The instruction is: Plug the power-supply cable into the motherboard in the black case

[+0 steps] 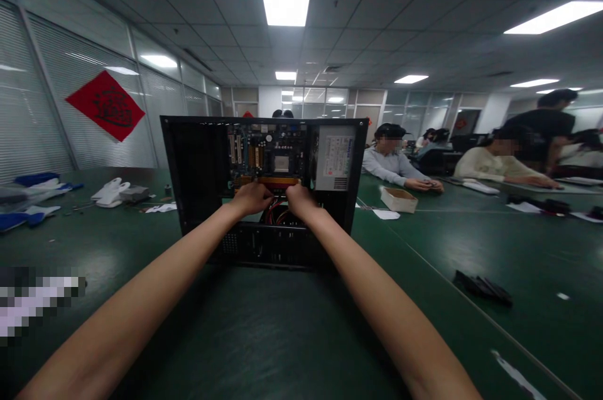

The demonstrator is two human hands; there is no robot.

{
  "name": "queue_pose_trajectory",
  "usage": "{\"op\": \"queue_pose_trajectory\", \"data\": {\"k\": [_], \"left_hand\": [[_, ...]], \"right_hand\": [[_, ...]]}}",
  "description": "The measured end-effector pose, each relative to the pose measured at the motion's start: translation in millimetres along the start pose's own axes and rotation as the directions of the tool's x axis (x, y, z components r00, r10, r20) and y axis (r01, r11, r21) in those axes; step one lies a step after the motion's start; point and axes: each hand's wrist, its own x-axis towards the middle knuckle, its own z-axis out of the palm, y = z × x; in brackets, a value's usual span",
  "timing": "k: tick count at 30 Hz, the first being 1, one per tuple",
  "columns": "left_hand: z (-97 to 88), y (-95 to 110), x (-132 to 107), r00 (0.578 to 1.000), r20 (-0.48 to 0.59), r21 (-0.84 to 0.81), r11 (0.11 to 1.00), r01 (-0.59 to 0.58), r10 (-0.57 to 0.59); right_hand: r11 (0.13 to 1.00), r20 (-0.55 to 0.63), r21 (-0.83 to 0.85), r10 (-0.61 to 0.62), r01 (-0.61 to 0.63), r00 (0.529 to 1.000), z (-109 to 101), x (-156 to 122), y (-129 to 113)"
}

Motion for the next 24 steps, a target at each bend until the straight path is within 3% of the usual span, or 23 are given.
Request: {"op": "queue_pose_trajectory", "data": {"k": [5,9,12,16,21,24], "left_hand": [[-3.5,10.0,-24.3,0.989,-0.138,-0.054,0.998,0.038,-0.045],[-2.5,24.1,-56.1,0.989,-0.133,-0.145,0.988,0.043,-0.063],[-0.4,28.3,-67.2,0.984,-0.158,-0.151,0.987,0.054,-0.078],[1.7,19.2,-59.7,0.981,-0.175,-0.200,0.978,0.051,-0.087],[7.1,-2.0,-41.4,0.978,-0.188,-0.240,0.970,0.045,-0.092],[11.3,-10.8,-33.4,0.973,-0.206,-0.280,0.959,0.040,-0.101]], "right_hand": [[1.000,-0.013,-0.025,0.009,-0.009,1.000,-1.1,-0.6,-0.4],[0.999,-0.023,-0.050,0.002,-0.003,1.000,-3.4,-1.1,-3.0],[0.998,-0.054,-0.069,0.001,-0.004,0.999,-9.7,-11.4,-3.2],[0.975,-0.122,-0.221,-0.038,0.010,0.992,-22.0,-49.5,6.3],[0.886,-0.028,-0.416,-0.236,0.203,0.971,-31.6,-104.2,17.6],[0.860,0.007,-0.461,-0.245,0.220,0.970,-30.1,-116.0,15.3]]}}
